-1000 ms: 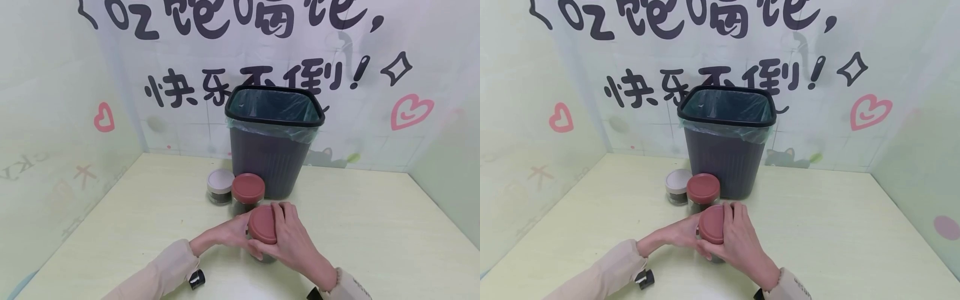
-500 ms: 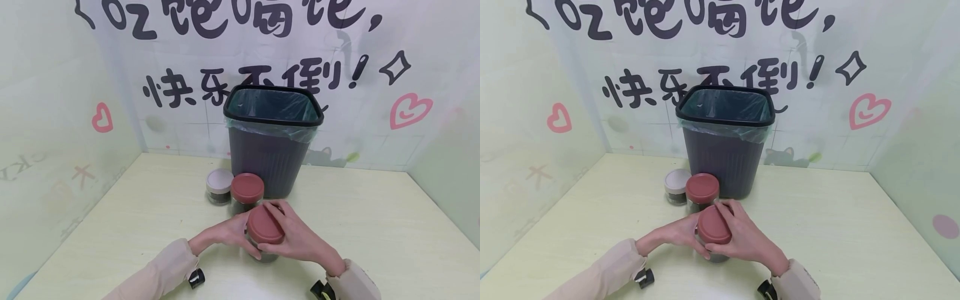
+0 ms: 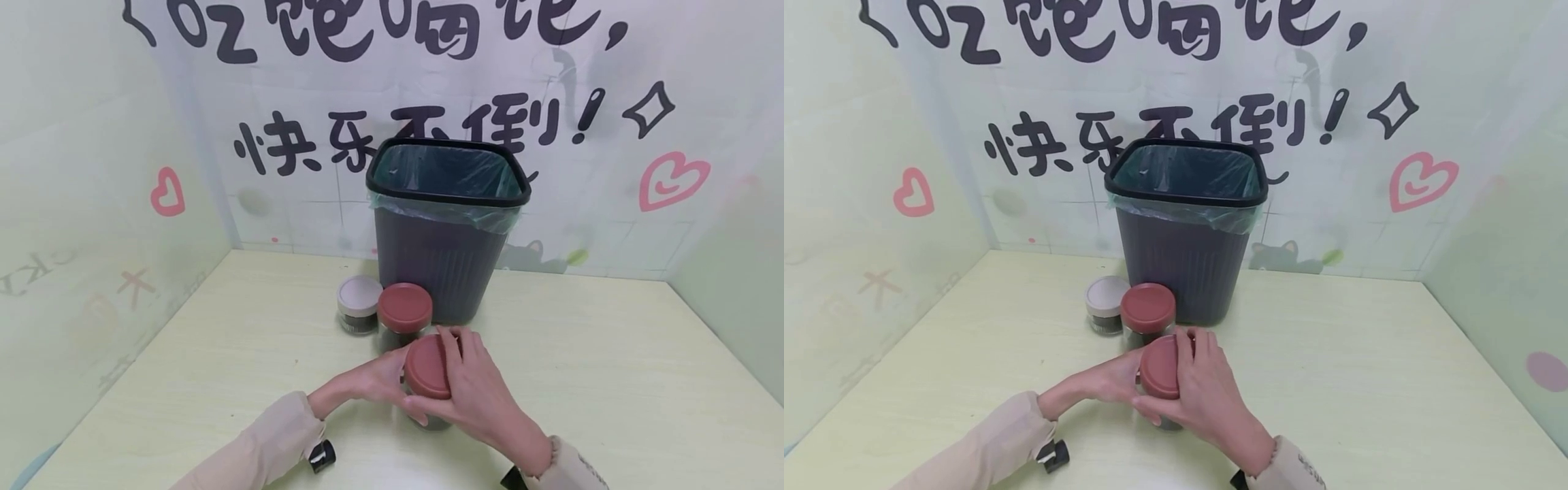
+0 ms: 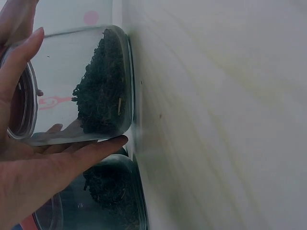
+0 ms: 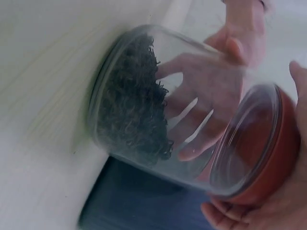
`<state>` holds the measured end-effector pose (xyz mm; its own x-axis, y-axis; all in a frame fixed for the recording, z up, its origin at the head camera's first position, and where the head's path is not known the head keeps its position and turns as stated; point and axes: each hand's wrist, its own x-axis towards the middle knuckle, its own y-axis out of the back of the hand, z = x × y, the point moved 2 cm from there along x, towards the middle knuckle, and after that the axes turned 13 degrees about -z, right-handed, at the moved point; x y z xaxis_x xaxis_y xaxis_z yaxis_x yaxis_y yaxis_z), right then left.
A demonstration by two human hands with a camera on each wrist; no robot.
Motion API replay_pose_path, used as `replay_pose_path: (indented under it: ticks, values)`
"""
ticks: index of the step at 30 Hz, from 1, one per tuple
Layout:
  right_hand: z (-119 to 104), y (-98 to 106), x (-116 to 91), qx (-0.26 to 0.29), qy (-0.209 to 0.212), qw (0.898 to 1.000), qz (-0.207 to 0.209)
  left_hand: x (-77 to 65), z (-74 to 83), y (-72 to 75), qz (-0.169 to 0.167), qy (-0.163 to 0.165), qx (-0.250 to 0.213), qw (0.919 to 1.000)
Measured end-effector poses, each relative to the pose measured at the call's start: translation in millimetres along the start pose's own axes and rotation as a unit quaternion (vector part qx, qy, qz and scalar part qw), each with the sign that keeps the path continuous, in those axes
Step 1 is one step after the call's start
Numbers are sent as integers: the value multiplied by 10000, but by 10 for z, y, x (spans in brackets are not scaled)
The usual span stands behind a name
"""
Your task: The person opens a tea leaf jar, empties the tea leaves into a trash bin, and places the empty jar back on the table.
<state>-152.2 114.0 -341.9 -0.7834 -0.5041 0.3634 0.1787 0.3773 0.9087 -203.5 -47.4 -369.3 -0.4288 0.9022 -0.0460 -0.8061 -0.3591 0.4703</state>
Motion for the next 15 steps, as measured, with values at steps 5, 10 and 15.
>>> replay_pose_path:
  ticks: [5,10,15]
  values:
    - [-13,-11,11,-194,-96,9997,62,4,6,-1,-40,13,2,10000]
    - [29,6,12,148,200,9996,-105,-1,11,1,-12,154,-43,9999]
    - [94,36,30,757,593,9945,-411,1,8,1,-13,147,-22,9999]
